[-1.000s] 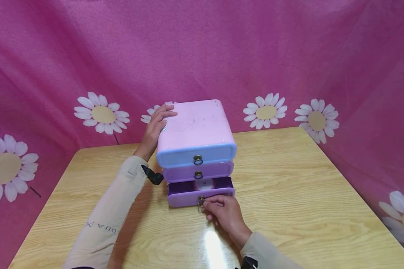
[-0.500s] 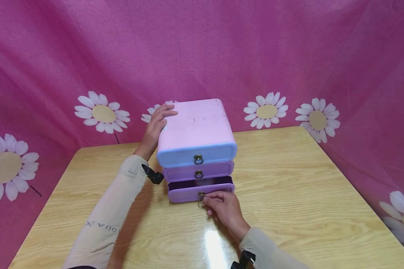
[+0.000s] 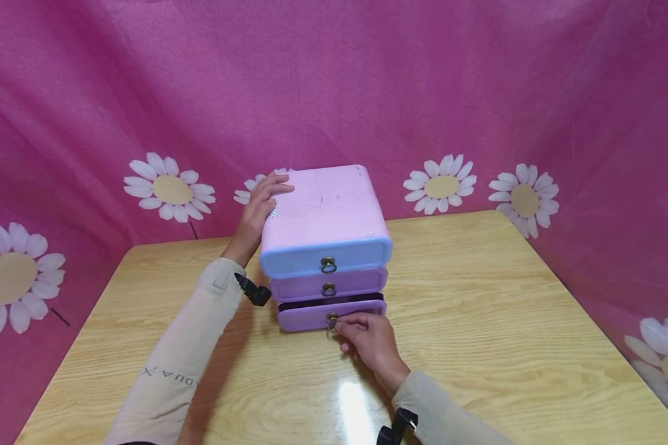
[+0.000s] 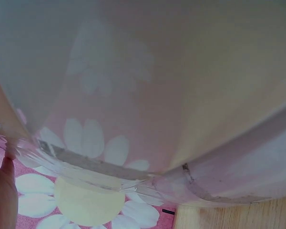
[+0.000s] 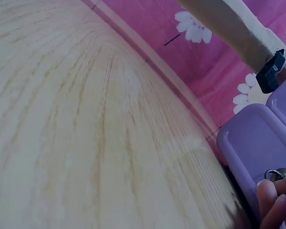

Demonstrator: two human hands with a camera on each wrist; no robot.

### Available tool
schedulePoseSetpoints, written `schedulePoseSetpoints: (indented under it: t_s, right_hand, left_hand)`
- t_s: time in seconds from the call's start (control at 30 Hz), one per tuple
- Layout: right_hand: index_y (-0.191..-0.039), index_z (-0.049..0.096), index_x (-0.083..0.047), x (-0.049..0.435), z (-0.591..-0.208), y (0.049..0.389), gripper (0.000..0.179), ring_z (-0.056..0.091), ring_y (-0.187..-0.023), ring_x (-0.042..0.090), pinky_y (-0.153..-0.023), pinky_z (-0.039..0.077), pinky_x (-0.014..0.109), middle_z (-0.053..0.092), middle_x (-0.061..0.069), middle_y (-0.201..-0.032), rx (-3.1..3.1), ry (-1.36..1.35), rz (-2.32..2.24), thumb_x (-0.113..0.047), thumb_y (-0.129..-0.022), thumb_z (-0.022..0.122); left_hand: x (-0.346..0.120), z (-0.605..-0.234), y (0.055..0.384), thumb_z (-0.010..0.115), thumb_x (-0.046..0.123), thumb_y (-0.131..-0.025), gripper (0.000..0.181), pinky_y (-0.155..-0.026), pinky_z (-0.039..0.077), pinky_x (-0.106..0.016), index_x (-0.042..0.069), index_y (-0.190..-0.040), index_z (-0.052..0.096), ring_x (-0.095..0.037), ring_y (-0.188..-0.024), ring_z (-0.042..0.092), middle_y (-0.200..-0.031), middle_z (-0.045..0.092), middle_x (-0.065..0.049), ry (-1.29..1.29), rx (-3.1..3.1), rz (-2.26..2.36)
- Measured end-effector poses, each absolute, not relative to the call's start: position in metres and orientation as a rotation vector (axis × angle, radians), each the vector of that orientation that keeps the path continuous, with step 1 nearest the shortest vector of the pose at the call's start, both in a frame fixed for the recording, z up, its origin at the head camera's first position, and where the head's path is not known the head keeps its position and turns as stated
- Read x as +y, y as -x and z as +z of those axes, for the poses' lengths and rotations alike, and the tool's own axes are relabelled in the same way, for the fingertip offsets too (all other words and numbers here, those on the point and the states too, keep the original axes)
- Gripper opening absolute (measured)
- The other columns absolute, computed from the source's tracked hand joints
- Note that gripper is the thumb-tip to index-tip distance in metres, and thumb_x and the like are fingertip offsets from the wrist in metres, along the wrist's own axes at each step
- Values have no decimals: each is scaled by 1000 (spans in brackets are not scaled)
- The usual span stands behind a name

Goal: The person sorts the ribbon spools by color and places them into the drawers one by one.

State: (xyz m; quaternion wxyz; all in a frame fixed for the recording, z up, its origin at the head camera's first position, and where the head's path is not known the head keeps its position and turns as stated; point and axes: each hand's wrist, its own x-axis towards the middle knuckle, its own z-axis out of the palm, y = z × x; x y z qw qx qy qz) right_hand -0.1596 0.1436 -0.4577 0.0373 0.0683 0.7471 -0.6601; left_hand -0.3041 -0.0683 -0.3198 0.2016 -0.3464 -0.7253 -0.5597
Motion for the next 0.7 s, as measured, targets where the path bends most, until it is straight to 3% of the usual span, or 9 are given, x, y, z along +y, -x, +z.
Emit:
schedulePoseSetpoints:
  t_s: [0.7]
  right_hand:
    - [-88,69,-2,142,-462,167,16,58,-49,14,-38,40,23,69,11,-76,2282,-230,-2025,-12,-77,69]
  left_hand:
    - [-69,-320,303,35,-3,-87,33,-109,6,-35,-7,-111,56,-22,-134,17,-131,42,-21,977,-2025,-1572]
